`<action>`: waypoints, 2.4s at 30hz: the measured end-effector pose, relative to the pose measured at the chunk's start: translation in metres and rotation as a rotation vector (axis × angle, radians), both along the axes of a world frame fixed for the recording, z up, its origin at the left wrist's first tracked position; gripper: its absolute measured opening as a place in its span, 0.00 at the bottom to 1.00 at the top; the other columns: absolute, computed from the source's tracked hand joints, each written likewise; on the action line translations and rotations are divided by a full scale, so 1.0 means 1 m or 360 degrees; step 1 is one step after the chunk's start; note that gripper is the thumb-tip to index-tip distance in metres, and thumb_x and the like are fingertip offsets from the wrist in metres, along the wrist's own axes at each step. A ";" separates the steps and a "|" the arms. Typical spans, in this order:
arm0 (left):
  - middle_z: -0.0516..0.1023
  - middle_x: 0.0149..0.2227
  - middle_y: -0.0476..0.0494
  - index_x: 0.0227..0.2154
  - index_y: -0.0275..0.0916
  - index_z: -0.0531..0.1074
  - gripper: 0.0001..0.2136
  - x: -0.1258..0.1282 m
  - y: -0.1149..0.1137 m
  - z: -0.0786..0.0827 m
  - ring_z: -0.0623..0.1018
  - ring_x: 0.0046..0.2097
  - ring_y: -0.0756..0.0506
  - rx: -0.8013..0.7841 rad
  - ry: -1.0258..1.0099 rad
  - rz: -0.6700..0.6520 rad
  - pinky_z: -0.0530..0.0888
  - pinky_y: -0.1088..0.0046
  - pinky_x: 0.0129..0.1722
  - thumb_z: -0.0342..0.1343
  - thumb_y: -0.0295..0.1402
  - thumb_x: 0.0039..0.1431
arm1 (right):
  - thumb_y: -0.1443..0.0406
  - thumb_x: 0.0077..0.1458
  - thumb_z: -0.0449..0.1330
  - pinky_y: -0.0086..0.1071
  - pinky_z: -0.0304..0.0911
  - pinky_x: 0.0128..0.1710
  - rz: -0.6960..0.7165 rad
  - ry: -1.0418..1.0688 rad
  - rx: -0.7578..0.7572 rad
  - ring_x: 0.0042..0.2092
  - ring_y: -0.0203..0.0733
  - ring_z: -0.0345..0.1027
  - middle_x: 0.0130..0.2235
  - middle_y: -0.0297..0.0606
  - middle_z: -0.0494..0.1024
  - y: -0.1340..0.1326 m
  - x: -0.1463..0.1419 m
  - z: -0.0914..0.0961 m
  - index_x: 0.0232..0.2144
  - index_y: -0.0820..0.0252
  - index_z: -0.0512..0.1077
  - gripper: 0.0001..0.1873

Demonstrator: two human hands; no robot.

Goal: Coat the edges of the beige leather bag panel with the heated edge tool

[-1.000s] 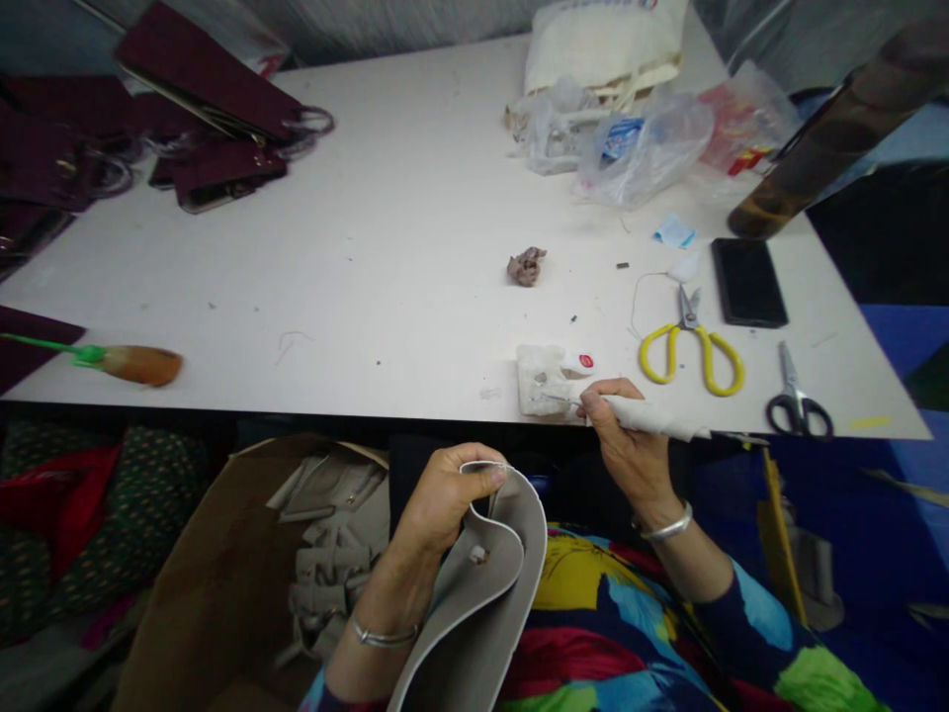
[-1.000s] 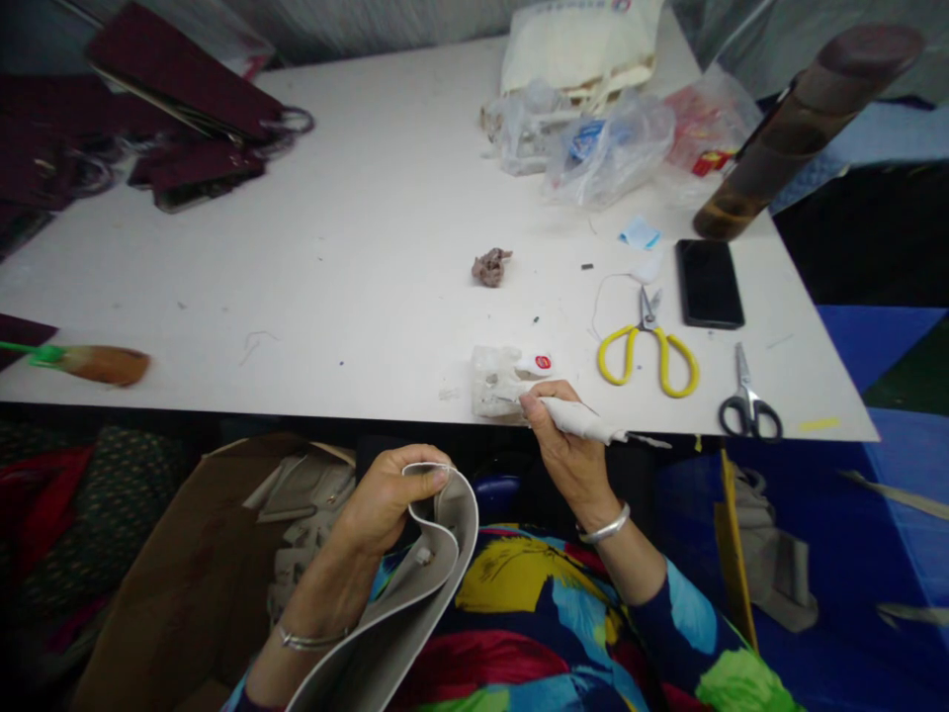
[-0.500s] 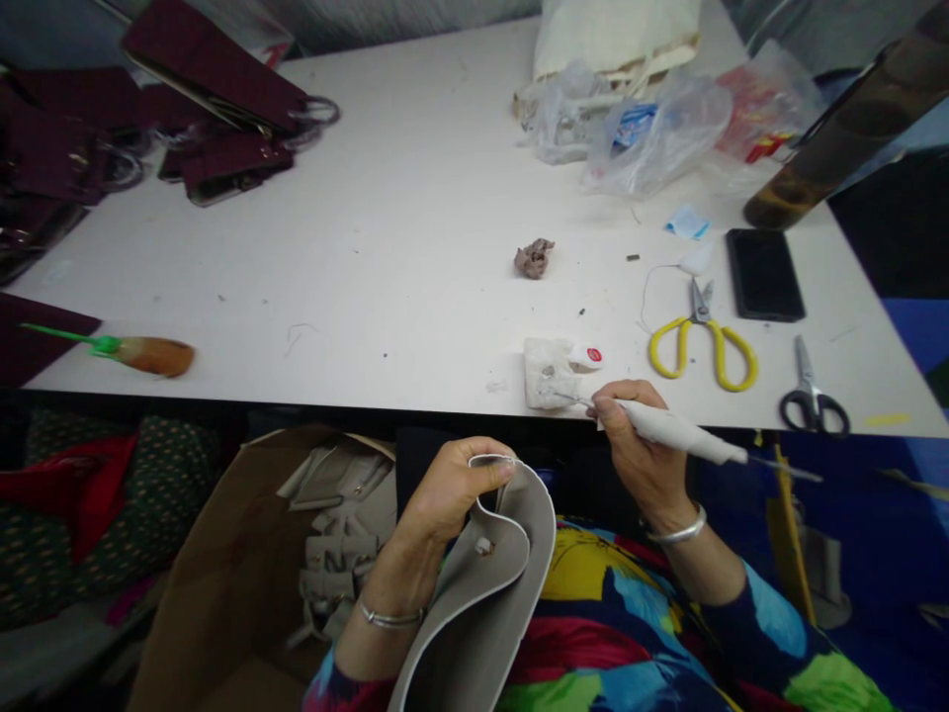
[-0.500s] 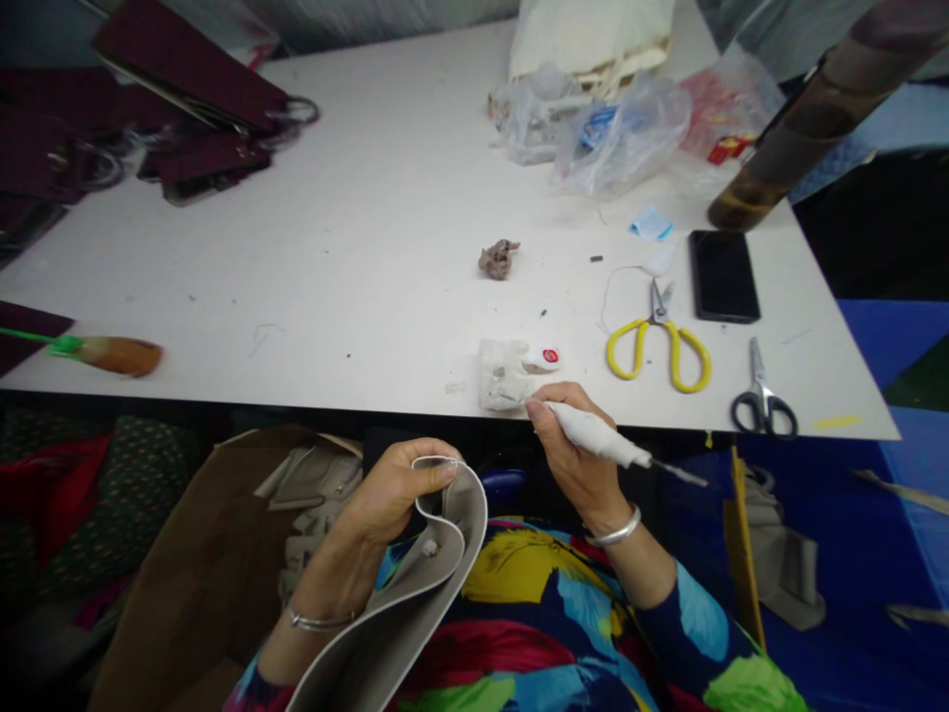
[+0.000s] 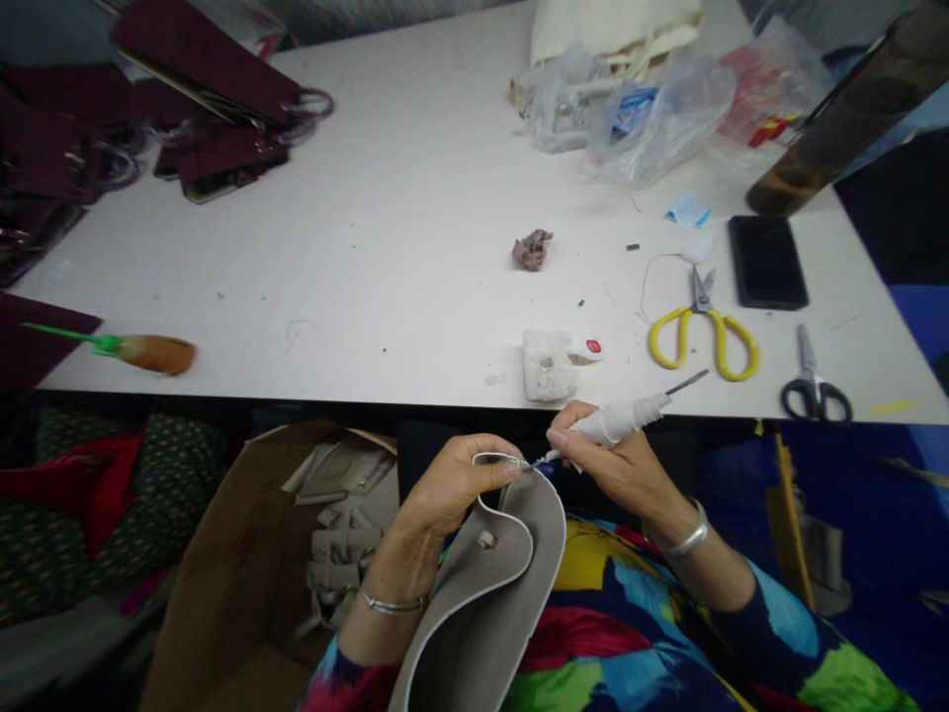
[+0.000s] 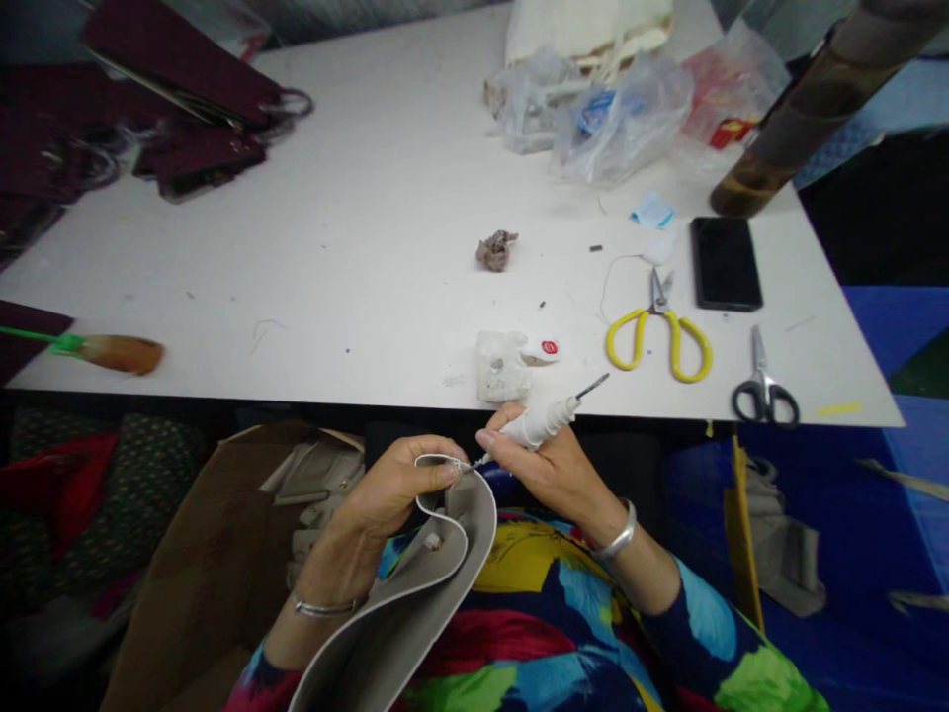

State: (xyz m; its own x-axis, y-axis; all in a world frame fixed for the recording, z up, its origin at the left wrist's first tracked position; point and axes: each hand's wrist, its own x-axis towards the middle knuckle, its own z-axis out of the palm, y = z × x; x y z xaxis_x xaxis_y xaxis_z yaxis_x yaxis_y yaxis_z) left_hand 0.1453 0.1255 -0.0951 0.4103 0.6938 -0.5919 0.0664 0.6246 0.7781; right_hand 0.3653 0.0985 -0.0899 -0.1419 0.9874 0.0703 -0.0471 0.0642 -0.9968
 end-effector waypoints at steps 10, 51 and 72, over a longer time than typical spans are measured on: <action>0.77 0.30 0.46 0.30 0.34 0.80 0.13 0.005 -0.003 0.002 0.71 0.33 0.49 0.0113 0.0048 0.0026 0.66 0.73 0.37 0.72 0.38 0.44 | 0.61 0.70 0.63 0.31 0.59 0.31 -0.0017 -0.0041 -0.0002 0.30 0.38 0.64 0.29 0.31 0.72 0.002 -0.006 -0.007 0.33 0.59 0.75 0.11; 0.73 0.27 0.48 0.29 0.35 0.76 0.11 -0.004 -0.030 0.024 0.69 0.30 0.49 0.0526 0.0150 0.0346 0.65 0.74 0.32 0.68 0.38 0.48 | 0.49 0.71 0.63 0.34 0.77 0.38 -0.0297 -0.0038 -0.0012 0.36 0.45 0.79 0.36 0.39 0.82 -0.055 -0.016 -0.008 0.45 0.58 0.74 0.18; 0.77 0.33 0.51 0.36 0.38 0.75 0.15 -0.208 -0.052 0.118 0.74 0.35 0.49 0.1054 0.0235 0.1721 0.73 0.75 0.37 0.73 0.32 0.47 | 0.49 0.64 0.69 0.32 0.75 0.35 -0.0455 -0.0196 0.0102 0.34 0.46 0.79 0.35 0.36 0.82 -0.064 -0.033 0.021 0.42 0.54 0.76 0.17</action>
